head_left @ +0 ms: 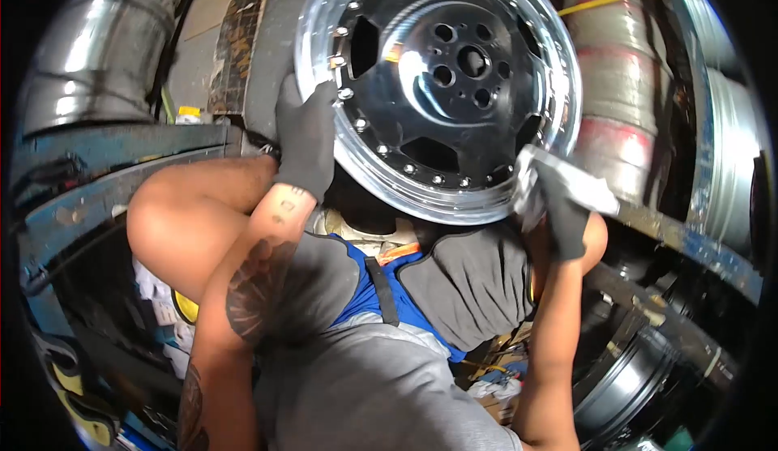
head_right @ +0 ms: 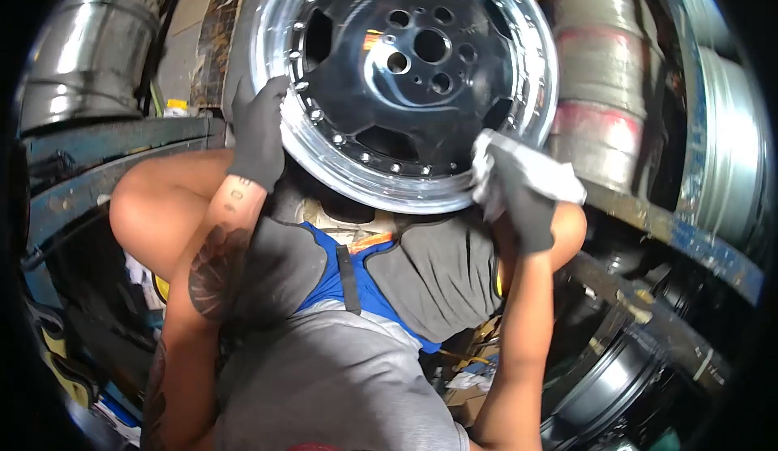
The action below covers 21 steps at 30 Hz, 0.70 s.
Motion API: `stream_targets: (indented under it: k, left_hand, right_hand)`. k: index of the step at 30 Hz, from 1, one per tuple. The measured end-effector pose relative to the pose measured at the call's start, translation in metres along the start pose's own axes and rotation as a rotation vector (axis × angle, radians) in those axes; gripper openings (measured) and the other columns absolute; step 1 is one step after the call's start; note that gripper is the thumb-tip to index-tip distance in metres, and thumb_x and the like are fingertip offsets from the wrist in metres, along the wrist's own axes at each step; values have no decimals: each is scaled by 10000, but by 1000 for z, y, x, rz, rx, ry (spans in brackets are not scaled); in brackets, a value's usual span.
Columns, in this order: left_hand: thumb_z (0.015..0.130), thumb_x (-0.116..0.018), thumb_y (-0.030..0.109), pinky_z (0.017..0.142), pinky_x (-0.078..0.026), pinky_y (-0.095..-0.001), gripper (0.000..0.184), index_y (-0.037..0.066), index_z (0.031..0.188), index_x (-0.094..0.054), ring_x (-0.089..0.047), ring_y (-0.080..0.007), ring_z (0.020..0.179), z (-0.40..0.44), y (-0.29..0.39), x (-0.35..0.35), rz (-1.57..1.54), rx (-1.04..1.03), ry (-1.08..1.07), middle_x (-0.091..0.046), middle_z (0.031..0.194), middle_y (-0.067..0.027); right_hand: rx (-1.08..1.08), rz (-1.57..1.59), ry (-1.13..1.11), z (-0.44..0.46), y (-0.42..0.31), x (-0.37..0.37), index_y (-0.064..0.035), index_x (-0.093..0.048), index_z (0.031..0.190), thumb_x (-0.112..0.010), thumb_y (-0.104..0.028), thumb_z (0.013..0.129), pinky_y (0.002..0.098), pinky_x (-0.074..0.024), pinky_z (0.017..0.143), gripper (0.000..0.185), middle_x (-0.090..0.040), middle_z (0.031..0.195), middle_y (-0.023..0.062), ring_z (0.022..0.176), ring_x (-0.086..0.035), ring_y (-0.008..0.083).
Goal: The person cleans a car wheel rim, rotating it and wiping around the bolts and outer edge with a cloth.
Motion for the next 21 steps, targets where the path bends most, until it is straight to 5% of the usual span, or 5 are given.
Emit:
stream_targets:
  k: [1, 3, 5, 14, 21]
  left_hand:
    - [956, -641, 126, 858, -503, -343, 319, -40, 1229, -649, -621, -195, 931, 4, 4, -1, -2, -59, 36, -703, 1073, -106]
    - [981, -624, 134, 875, -521, -359, 306, -35, 1236, -636, -650, -218, 967, 13, 13, -9, 17, -147, 69, -708, 1080, -135]
    - [975, -625, 120, 863, -523, -353, 293, -31, 1227, -634, -651, -210, 958, 18, 16, -10, 34, -159, 69, -706, 1072, -131]
    - [948, -629, 59, 806, -533, -324, 245, -11, 1183, -626, -652, -174, 921, 29, 16, -5, 43, -121, 61, -698, 1034, -112]
    - [939, -632, 31, 718, -529, -304, 181, 4, 1118, -618, -636, -135, 826, 25, 19, -8, -19, -26, 69, -680, 953, -85]
  right_hand:
    - [-140, 187, -193, -20, 5, -27, -6, -776, 1143, -798, -290, 965, 306, -564, 803, 336, -762, 1030, 70, 922, -711, 148]
    - [85, 45, -512, -49, -32, -76, 1, -767, 1144, -778, -190, 980, 306, -567, 791, 252, -753, 1006, 62, 885, -711, 145]
    - [481, 30, -407, -67, -57, -108, 9, -760, 1113, -737, -116, 1003, 303, -565, 747, 168, -759, 976, 74, 830, -716, 148]
    - [230, 14, -276, -38, -50, -140, 4, -798, 991, -770, -89, 951, 305, -570, 724, 104, -791, 917, 95, 793, -757, 174]
    - [427, -188, -218, -40, -67, -153, -18, -777, 918, -765, -79, 941, 304, -561, 696, 66, -772, 891, 107, 759, -753, 215]
Point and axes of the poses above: each hand's wrist, its own z-axis towards the middle knuckle, its own x-axis out of the back of the hand, y = z × x, the point moved 7 cm from there along z, towards the middle knuckle
